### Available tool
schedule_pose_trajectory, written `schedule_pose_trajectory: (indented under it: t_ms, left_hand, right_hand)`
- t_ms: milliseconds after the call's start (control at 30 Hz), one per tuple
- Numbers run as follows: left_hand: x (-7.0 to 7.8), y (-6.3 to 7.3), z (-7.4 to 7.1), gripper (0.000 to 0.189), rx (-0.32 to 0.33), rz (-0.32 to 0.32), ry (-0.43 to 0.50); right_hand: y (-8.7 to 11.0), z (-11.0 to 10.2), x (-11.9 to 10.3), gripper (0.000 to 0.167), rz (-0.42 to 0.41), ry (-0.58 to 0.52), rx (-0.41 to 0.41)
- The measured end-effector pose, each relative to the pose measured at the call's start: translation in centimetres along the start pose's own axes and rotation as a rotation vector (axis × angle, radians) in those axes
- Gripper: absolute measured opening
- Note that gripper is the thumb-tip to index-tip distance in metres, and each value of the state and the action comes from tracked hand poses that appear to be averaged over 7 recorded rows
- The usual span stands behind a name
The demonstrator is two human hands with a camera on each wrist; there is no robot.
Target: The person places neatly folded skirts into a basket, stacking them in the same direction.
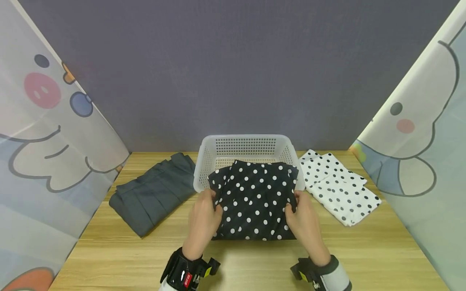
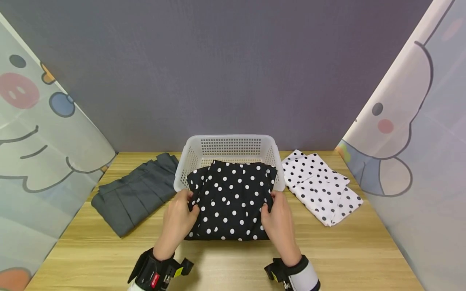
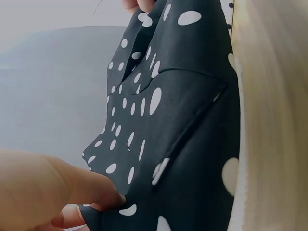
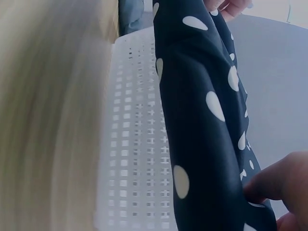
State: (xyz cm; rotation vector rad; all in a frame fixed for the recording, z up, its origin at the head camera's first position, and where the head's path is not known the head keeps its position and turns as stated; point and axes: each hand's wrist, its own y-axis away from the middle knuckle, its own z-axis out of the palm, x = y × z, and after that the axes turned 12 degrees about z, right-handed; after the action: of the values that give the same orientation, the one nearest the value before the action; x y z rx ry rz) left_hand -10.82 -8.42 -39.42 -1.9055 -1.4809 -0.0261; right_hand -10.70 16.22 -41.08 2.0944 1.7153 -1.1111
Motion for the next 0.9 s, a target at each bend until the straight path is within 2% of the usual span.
schedule_pose_trajectory:
  t_ms: [133, 400, 667, 900]
  left_hand:
    - [-0.1, -1.3, 0.0, 0.030, -0.006, 0.002, 0.006]
    - [-0.4, -4.2, 0.1, 0.028, 0.031, 0.059, -0.019]
    - [-0.6, -7.2, 0.0, 0.027, -0.001, 0.047, -0.033]
    - [-1.0, -9.4, 0.5, 0.026, -0.032, 0.044, -0.028]
  right_hand:
    - [-1.3, 0.0, -0.4, 0.038, 0.002, 0.002, -0.008]
    - [-3.9, 0.0, -1.4, 0.034, -0.023, 0.014, 0.025]
    - [-6.6, -0.3, -2.6, 0.034, -0.036, 0.037, 0.003]
    - [-8.8, -0.2, -3.1, 0.034, -0.028, 0.058, -0.046]
